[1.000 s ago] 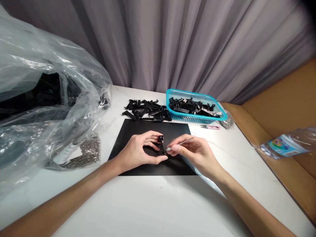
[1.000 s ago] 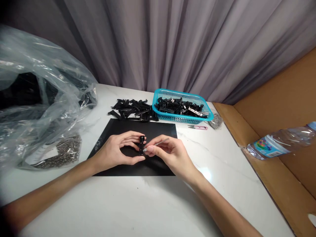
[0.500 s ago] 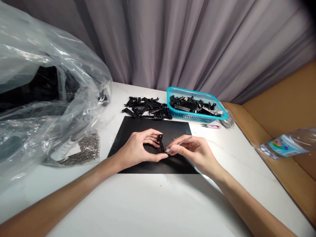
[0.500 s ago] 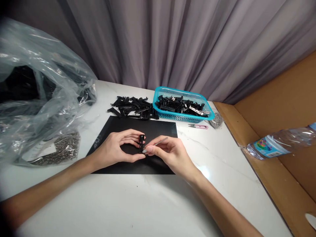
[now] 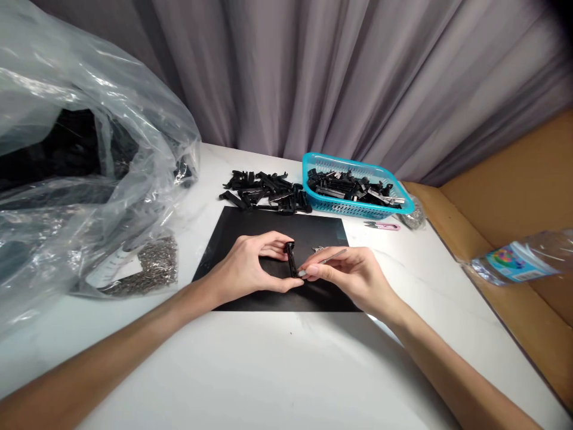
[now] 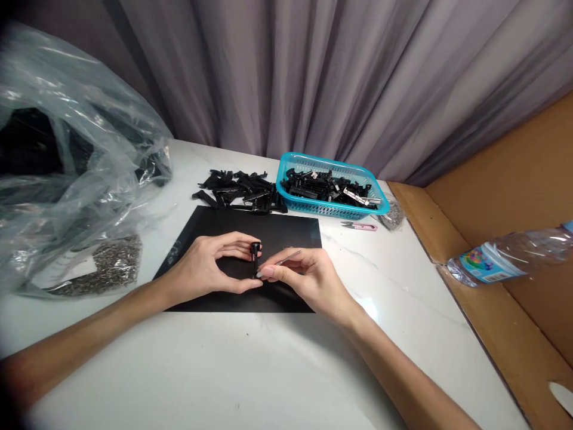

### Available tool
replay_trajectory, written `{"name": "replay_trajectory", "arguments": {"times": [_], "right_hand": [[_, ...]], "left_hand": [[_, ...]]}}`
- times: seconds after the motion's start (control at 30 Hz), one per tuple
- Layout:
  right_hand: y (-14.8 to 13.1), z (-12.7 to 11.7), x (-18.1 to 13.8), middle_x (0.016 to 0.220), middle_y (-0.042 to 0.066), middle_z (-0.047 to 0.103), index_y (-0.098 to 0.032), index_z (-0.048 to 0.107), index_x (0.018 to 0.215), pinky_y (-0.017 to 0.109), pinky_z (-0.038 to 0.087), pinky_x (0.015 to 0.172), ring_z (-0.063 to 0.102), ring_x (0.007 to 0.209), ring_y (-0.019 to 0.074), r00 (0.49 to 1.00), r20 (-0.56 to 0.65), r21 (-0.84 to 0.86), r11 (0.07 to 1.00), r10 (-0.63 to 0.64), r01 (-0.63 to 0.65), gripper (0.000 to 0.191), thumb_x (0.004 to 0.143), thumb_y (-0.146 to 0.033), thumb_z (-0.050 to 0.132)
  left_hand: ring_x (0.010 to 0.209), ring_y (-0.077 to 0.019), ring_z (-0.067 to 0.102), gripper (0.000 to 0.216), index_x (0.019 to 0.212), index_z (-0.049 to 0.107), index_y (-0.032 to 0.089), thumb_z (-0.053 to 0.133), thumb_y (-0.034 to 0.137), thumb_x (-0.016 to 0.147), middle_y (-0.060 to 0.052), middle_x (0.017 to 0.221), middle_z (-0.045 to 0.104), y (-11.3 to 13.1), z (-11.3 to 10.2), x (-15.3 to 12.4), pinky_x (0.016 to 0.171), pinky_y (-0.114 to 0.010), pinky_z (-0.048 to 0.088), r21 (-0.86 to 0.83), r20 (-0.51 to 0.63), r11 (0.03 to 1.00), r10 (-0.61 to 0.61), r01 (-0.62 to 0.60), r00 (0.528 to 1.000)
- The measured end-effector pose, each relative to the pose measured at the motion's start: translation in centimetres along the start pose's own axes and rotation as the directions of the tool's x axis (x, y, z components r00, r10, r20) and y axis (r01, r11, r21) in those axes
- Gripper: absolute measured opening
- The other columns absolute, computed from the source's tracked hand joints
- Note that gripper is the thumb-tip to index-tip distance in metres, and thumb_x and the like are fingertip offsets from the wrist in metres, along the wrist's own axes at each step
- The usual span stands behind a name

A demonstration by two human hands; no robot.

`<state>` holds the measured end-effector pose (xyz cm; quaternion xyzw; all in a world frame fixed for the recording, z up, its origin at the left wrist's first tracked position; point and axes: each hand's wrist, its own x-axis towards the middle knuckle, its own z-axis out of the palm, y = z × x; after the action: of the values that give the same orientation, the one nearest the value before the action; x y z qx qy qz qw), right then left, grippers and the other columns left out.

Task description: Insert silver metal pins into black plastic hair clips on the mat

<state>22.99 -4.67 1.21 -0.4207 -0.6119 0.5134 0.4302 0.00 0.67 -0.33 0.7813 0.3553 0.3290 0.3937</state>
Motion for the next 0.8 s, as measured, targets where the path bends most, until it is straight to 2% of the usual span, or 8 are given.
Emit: {"name": "replay_trajectory", "arguments": {"times": [0.23, 0.53, 0.8], "right_hand": [[0.23, -0.05, -0.09, 0.092, 0.007, 0.081, -0.019, 0.083, 0.087, 0.032, 0.058, 0.073, 0.072, 0.078, 0.0194, 0.999, 0.012, -0.046, 0.999, 0.029, -0.029, 0.024, 0.086, -0.043, 0.081], [0.21, -0.07, -0.05, 0.090, 0.004, 0.081, -0.022, 0.084, 0.087, 0.031, 0.058, 0.075, 0.074, 0.082, 0.0203, 0.999, 0.050, -0.118, 0.993, -0.022, 0.028, 0.017, 0.089, -0.038, 0.078], [0.26, 0.10, -0.24, 0.090, 0.005, 0.081, -0.021, 0.083, 0.088, 0.032, 0.057, 0.073, 0.073, 0.079, 0.0209, 0.999, 0.045, -0.211, 0.977, -0.031, 0.040, 0.027, 0.091, -0.047, 0.075]], "left_hand": [[0.090, -0.0248, 0.081, 0.064, 0.112, 0.068, 0.016, 0.095, 0.038, 0.058, -0.005, 0.100, 0.081, 0.02, 0.12, -0.06, 0.096, -0.039, 0.067, 0.028, -0.011, 0.999, 0.025, -0.025, 1.000], [0.091, -0.0255, 0.081, 0.064, 0.112, 0.069, 0.018, 0.095, 0.038, 0.057, -0.005, 0.101, 0.081, -0.04, 0.17, 0.09, 0.095, -0.039, 0.067, 0.055, -0.012, 0.997, 0.054, -0.053, 0.998], [0.092, -0.0266, 0.081, 0.063, 0.111, 0.069, 0.018, 0.095, 0.039, 0.058, -0.005, 0.101, 0.081, -0.13, 0.17, -0.02, 0.095, -0.039, 0.067, 0.063, -0.005, 0.996, 0.063, -0.063, 0.998]]}}
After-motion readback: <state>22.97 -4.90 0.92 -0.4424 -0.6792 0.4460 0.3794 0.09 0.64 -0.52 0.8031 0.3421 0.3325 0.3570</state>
